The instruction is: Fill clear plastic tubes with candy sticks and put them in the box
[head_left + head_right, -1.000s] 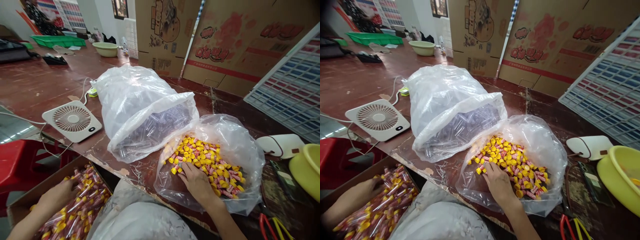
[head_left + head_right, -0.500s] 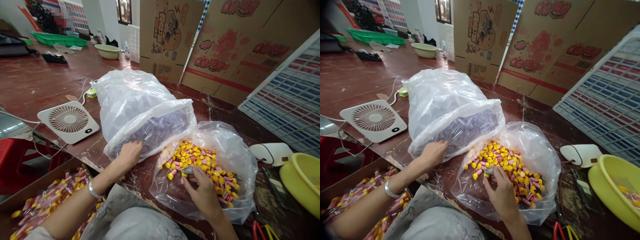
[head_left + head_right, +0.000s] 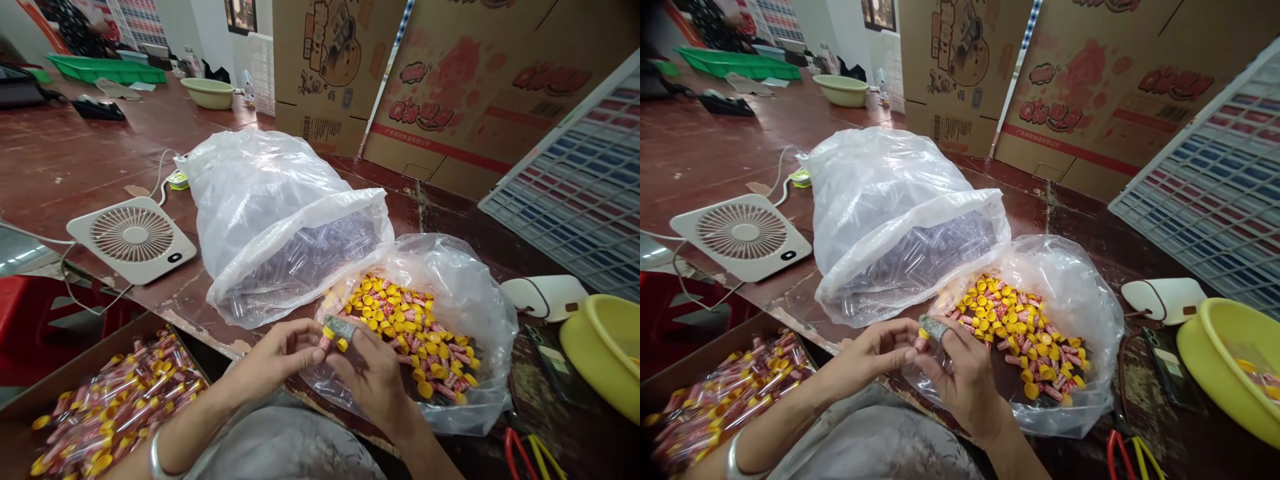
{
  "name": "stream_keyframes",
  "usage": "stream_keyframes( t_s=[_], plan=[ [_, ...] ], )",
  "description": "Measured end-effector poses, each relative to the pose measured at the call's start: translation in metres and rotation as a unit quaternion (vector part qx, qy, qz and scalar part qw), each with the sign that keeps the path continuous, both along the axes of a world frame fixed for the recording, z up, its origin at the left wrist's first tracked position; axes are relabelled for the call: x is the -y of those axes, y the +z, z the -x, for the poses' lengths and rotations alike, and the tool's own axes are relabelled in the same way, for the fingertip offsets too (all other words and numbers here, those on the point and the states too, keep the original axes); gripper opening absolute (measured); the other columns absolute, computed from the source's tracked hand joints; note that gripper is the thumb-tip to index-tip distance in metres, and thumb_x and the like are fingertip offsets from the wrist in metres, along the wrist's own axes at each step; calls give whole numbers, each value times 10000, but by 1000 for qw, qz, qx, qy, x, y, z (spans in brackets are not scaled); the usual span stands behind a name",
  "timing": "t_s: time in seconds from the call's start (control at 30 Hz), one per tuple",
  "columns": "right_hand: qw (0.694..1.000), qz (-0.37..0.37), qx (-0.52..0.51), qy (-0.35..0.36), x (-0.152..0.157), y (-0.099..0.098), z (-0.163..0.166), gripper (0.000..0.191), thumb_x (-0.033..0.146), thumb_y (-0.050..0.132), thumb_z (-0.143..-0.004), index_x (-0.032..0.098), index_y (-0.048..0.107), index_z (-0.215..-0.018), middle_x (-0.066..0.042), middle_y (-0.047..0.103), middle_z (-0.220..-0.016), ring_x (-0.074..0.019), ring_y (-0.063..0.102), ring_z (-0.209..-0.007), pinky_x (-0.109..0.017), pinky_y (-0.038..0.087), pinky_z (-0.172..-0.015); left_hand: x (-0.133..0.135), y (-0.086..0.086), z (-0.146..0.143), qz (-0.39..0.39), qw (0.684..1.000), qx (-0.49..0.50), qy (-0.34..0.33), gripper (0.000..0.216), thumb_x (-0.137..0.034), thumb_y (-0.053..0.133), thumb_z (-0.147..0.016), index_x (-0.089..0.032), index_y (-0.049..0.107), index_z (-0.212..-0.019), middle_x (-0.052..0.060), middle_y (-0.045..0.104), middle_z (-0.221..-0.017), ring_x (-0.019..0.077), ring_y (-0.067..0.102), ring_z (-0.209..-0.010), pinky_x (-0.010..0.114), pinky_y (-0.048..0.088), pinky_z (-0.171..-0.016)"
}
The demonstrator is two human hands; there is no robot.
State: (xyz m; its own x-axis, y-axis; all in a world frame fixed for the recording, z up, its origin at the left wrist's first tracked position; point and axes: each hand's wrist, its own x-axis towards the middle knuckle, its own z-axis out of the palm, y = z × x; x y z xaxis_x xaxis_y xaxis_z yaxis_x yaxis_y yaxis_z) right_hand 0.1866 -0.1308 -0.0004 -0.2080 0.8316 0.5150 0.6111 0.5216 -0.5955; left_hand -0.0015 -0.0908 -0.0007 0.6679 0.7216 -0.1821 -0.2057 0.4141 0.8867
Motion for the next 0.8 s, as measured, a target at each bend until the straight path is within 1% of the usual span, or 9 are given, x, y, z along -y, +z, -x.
stream_keyframes(
  t_s=[0.1, 0.27, 0.37, 0.43, 0.5, 0.57, 0.63, 0.7, 0.8],
  plan=[
    [996, -37, 83, 5, 4, -5, 2, 596, 508, 726, -839, 164, 531, -1284, -158, 644, -1239, -300, 606, -1207, -484, 540, -1015, 4, -11, -6, 59, 996, 62, 3, 248, -319, 758, -828, -160, 670, -997, 56, 703, -904, 173, 672, -832, 302, 520, -833],
    [987, -92, 112, -68, 7, -24, 16, 470, 426, 742, -816, 173, 527, -1149, -136, 647, -1059, -315, 624, -1095, -545, 550, -951, 13, -22, -18, 116, 990, 81, -4, 241, -322, 759, -811, -162, 624, -931, 40, 683, -814, 171, 678, -748, 323, 548, -779],
    [988, -61, 137, -27, 4, -21, 12, 553, 465, 758, -801, 173, 513, -1202, -137, 643, -1134, -324, 596, -1163, -582, 498, -1029, 6, -20, -21, 50, 998, 29, -10, 215, -265, 746, -767, -165, 611, -901, -4, 635, -725, 137, 600, -664, 268, 518, -689],
    [986, -22, 163, 0, 1, -16, -4, 702, 508, 769, -789, 175, 467, -1328, -152, 593, -1300, -336, 521, -1291, -576, 455, -1088, -10, -18, -19, -90, 994, -67, 16, 103, -200, 674, -774, -167, 606, -845, -15, 596, -703, 134, 547, -665, 251, 478, -660],
    [985, -13, 168, -40, -2, -12, -26, 708, 516, 739, -822, 186, 450, -1378, -159, 540, -1389, -337, 479, -1343, -548, 465, -1083, -34, -18, -15, -274, 929, -238, 70, 78, -135, 586, -803, -166, 628, -862, 14, 602, -782, 158, 542, -729, 268, 459, -686],
    [978, -29, 171, -116, -3, -13, -49, 444, 434, 661, -908, 198, 544, -1265, -145, 600, -1293, -314, 570, -1235, -504, 520, -1006, -62, -21, -13, -428, 792, -427, 80, 207, -92, 499, -857, -160, 657, -973, 75, 613, -940, 198, 562, -822, 300, 461, -708],
    [970, -18, 199, -136, -1, -17, -62, 148, 299, 575, -972, 210, 617, -1082, -100, 669, -1111, -259, 651, -1050, -432, 560, -910, -87, -26, -14, -507, 677, -532, 40, 270, -73, 446, -902, -154, 666, -1035, 130, 589, -1086, 244, 574, -940, 317, 473, -702],
    [966, 27, 246, -76, 2, -24, -63, 117, 172, 531, -979, 215, 630, -1025, -65, 685, -1051, -214, 656, -976, -372, 563, -874, -104, -33, -17, -535, 639, -553, -3, 245, -82, 450, -924, -149, 682, -964, 150, 580, -1137, 275, 556, -1051, 316, 488, -705],
    [950, 65, 304, 32, 6, -34, -49, 251, 61, 558, -932, 204, 615, -1130, -56, 677, -1171, -214, 613, -1083, -358, 543, -925, -112, -43, -16, -533, 644, -548, -13, 206, -103, 494, -926, -146, 691, -886, 147, 623, -1073, 293, 542, -1097, 330, 507, -751]
  ],
)
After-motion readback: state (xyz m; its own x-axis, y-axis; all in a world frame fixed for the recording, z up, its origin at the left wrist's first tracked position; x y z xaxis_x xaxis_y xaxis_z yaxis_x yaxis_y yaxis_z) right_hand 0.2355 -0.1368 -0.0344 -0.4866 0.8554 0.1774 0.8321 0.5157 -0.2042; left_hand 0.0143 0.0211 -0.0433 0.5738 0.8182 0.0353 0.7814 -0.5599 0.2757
